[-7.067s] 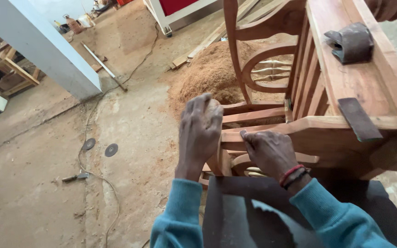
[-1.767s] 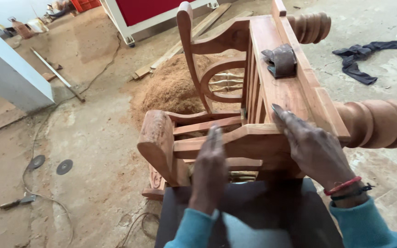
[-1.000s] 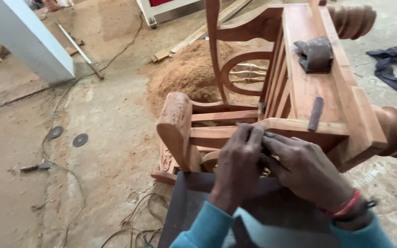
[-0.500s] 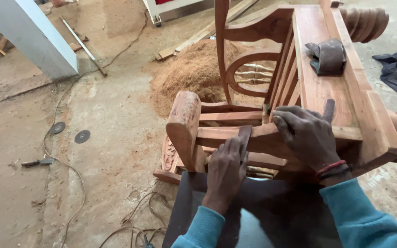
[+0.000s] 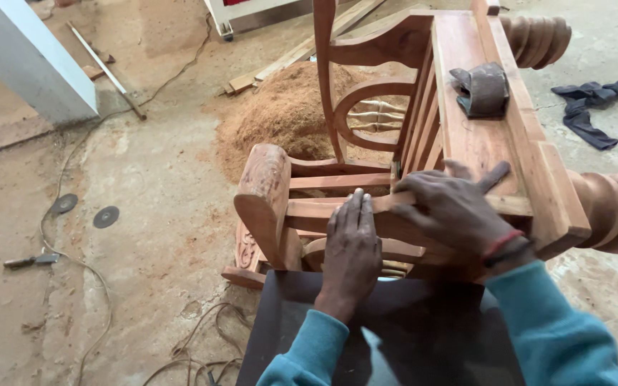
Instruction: The person sands the wooden frame of a chair with a piece of sandpaper, rubbing it against the curved slats and the base of the backrest.
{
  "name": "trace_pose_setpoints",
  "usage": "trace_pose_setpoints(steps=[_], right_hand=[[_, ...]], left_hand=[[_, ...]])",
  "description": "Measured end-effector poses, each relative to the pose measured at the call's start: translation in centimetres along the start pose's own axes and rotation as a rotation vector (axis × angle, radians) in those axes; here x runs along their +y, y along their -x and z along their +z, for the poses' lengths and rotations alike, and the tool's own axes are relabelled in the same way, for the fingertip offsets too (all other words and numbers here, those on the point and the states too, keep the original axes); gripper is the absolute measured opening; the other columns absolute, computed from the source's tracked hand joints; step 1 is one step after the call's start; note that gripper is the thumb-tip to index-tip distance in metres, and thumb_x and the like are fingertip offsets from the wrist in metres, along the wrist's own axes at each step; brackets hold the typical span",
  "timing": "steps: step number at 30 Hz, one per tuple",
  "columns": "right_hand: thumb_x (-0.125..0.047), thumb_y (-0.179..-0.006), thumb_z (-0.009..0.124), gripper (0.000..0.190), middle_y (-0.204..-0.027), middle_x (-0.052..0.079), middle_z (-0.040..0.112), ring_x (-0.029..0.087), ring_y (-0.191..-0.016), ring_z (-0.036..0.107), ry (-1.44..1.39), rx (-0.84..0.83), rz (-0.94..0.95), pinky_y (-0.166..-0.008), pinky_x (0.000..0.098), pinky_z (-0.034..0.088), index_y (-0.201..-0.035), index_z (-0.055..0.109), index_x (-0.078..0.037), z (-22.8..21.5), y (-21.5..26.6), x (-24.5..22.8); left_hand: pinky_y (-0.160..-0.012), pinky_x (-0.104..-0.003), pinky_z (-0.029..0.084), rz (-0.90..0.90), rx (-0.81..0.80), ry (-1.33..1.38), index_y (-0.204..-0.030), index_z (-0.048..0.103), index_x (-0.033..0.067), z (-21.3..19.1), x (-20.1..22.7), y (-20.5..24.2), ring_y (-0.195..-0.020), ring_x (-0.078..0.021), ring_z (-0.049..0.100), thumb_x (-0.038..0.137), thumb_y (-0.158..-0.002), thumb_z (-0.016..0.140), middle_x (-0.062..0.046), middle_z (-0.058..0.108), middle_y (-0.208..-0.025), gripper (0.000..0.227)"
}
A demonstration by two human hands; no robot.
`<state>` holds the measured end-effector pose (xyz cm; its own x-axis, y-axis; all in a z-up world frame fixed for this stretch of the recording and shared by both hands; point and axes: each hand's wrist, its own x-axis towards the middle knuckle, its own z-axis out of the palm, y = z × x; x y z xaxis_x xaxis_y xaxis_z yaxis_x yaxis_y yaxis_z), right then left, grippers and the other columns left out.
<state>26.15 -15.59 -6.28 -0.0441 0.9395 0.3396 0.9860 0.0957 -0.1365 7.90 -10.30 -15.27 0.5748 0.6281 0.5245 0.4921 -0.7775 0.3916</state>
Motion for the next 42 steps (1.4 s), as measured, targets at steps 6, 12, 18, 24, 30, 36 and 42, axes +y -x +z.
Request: trace_pose_setpoints(steps=[6,12,18,24,30,36,42], right_hand=[[-0.047,-0.097,0.057,0.031,-0.106,-0.001,0.075,0.02,-0.104,0.068,0.042,-0.323,0.032,-0.098,0.0429,0.042,-0.109,0.075,-0.024,0.7,-2.5,-1.5],[-0.047,-0.095,0.059,0.038,-0.107,0.002,0.073,0.019,-0.098,0.069,0.001,-0.011,-0.072,-0.096,0.0467,0.044,-0.113,0.073,-0.017,-1.2,0.4,0.1],[-0.043,-0.091,0.057,0.033,-0.117,-0.003,0.072,0.018,-0.118,0.063,0.151,-0.045,0.08,-0.108,0.0522,0.039,-0.11,0.072,-0.02,-4.3,2.9,0.0],[-0.039,-0.094,0.057,0.035,-0.129,0.002,0.067,0.025,-0.134,0.054,0.201,0.053,0.044,-0.113,0.059,0.032,-0.119,0.071,-0.02,-3.5,3.9,0.3],[-0.039,-0.098,0.057,0.033,-0.136,0.005,0.065,0.024,-0.133,0.054,0.041,0.005,0.039,-0.11,0.0501,0.04,-0.115,0.074,-0.016,-4.0,3.2,1.9],[-0.036,-0.101,0.058,0.03,-0.118,0.007,0.073,0.024,-0.12,0.065,0.022,0.068,-0.066,-0.107,0.0491,0.04,-0.113,0.077,-0.017,-1.5,1.2,1.4],[-0.039,-0.1,0.056,0.032,-0.098,0.002,0.078,0.019,-0.091,0.073,0.028,-0.001,-0.07,-0.11,0.0618,0.035,-0.101,0.078,-0.014,-2.9,1.0,0.6]], left_hand=[[-0.125,-0.047,0.022,-0.023,-0.089,-0.069,-0.148,0.044,-0.0086,0.0,-3.6,0.3,-0.148,-0.0346,0.04,0.011,-0.093,0.049,-0.026,0.046,-0.155,0.059],[-0.125,-0.044,0.023,-0.013,-0.118,-0.02,-0.149,0.042,-0.01,-0.9,-4.2,0.4,-0.148,-0.036,0.038,0.013,-0.094,0.051,-0.028,0.044,-0.155,0.061],[-0.125,-0.044,0.025,0.045,-0.075,0.017,-0.151,0.041,-0.0102,0.2,-1.1,-0.2,-0.147,-0.0383,0.04,0.012,-0.095,0.052,-0.029,0.043,-0.156,0.061],[-0.125,-0.044,0.029,0.072,-0.035,0.148,-0.15,0.041,-0.0112,-1.3,2.0,-1.4,-0.146,-0.0401,0.044,0.011,-0.092,0.054,-0.03,0.045,-0.155,0.063],[-0.126,-0.044,0.032,0.083,-0.008,0.222,-0.151,0.042,-0.0091,-2.8,2.2,0.8,-0.148,-0.0395,0.045,0.006,-0.093,0.053,-0.028,0.048,-0.155,0.061],[-0.126,-0.045,0.033,0.167,0.043,0.146,-0.153,0.043,-0.0079,-2.7,1.1,3.6,-0.149,-0.0341,0.047,0.002,-0.092,0.051,-0.027,0.049,-0.158,0.062],[-0.124,-0.045,0.035,0.101,0.078,0.168,-0.15,0.046,-0.0077,-3.2,1.5,1.2,-0.145,-0.0345,0.049,0.002,-0.09,0.052,-0.026,0.051,-0.154,0.061]])
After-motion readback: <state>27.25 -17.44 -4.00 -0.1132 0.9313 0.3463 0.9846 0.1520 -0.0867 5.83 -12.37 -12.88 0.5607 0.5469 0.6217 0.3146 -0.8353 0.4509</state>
